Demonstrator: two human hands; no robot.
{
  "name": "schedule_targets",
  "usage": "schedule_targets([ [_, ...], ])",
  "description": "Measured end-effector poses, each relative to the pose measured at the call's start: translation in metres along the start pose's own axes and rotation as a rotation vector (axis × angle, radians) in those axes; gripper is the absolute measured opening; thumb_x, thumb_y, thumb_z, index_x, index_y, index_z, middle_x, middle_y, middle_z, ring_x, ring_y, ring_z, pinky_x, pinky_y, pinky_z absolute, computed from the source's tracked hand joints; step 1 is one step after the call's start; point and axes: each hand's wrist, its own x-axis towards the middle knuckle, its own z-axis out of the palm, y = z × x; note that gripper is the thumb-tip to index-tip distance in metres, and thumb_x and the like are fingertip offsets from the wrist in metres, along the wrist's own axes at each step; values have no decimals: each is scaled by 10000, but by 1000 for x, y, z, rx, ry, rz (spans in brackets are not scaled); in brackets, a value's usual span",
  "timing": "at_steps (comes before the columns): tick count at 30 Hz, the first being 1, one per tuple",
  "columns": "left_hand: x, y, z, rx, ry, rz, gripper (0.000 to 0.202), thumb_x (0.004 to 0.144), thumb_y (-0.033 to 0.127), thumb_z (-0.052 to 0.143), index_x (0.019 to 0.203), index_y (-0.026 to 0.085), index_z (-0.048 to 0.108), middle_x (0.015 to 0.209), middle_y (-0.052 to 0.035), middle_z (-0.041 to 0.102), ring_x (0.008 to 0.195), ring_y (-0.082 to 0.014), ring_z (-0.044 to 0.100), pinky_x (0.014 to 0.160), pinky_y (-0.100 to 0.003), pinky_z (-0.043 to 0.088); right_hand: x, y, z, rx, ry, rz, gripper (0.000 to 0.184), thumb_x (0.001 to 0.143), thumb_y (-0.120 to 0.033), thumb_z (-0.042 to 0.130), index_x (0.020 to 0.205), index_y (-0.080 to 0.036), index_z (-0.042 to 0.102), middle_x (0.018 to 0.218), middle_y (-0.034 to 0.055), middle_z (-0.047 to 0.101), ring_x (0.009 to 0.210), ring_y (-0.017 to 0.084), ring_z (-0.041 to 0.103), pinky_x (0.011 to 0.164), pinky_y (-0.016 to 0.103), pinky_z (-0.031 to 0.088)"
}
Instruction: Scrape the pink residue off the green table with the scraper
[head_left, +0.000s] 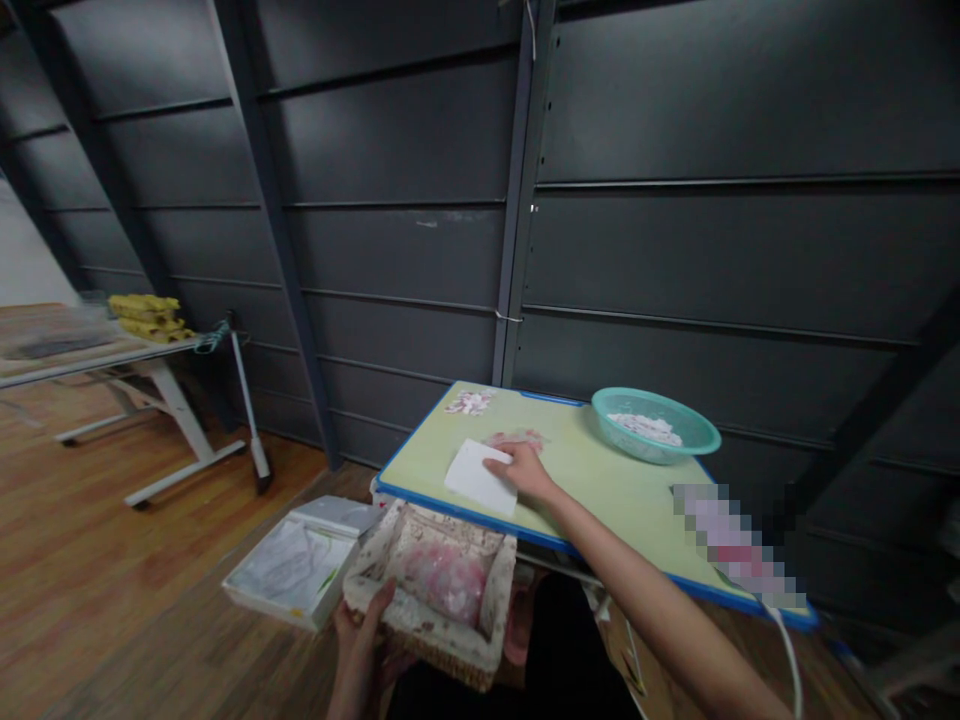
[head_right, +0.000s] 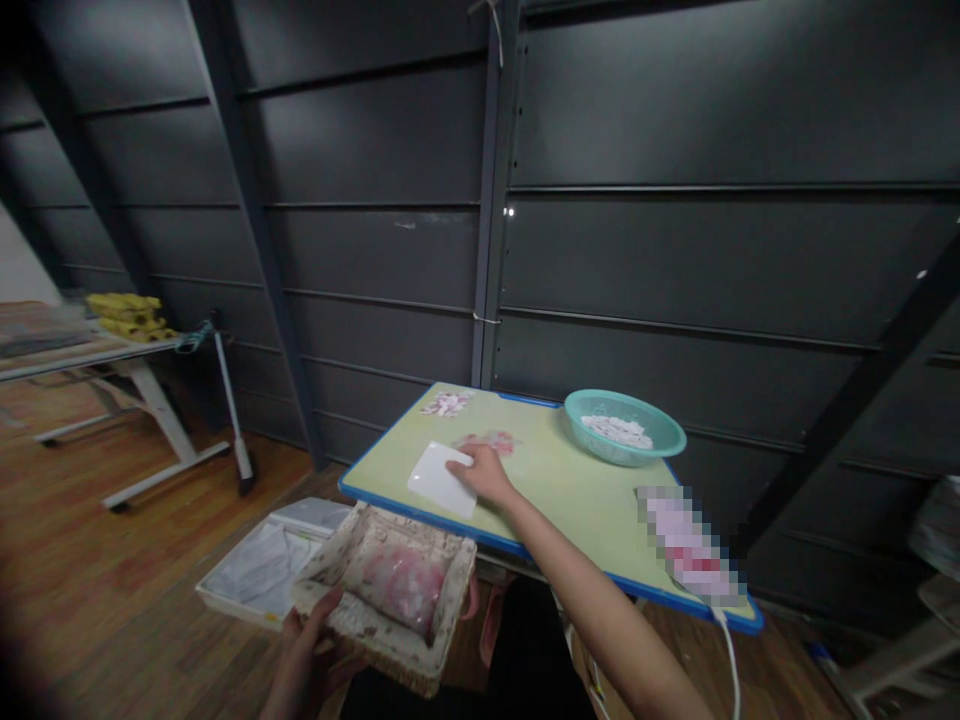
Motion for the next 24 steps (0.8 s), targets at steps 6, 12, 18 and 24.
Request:
schedule_targets([
  [6,1,-2,1,-19,-13,-66,613,624,406,720,1145,305,413,1012,-53,533,581,-196,627,531,-498,568,-23,1,-8,190,20,28,328,699,-420,646,815,-118,703,726,57,679,590,153,558,501,232,385],
  [12,1,-5,4,-31,-33,-105,650,653,394,709,1211,352,379,1076,-52,521,577,-167,618,558,-489,566,-13,42,-120,-245,583,248,358,724,-357,593,894,-68,718,826,154,714,732,252,631,623,300,437],
  [18,-2,-11,7,-18,-72,-125,690,632,406,729,1236,362,399,1118,-66,535,613,-186,648,574,-436,562,6,63,-150,-483,561,226,338,773,-337,572,992,-122,716,995,149,711,882,259,644,754,314,451],
  [24,0,-19,8,-20,-48,-93,665,610,391,754,1194,359,439,1087,-52,550,675,-194,670,604,-402,562,4,52,-140,-435,382,241,229,710,-273,629,831,-107,730,792,113,720,724,224,635,631,270,436],
])
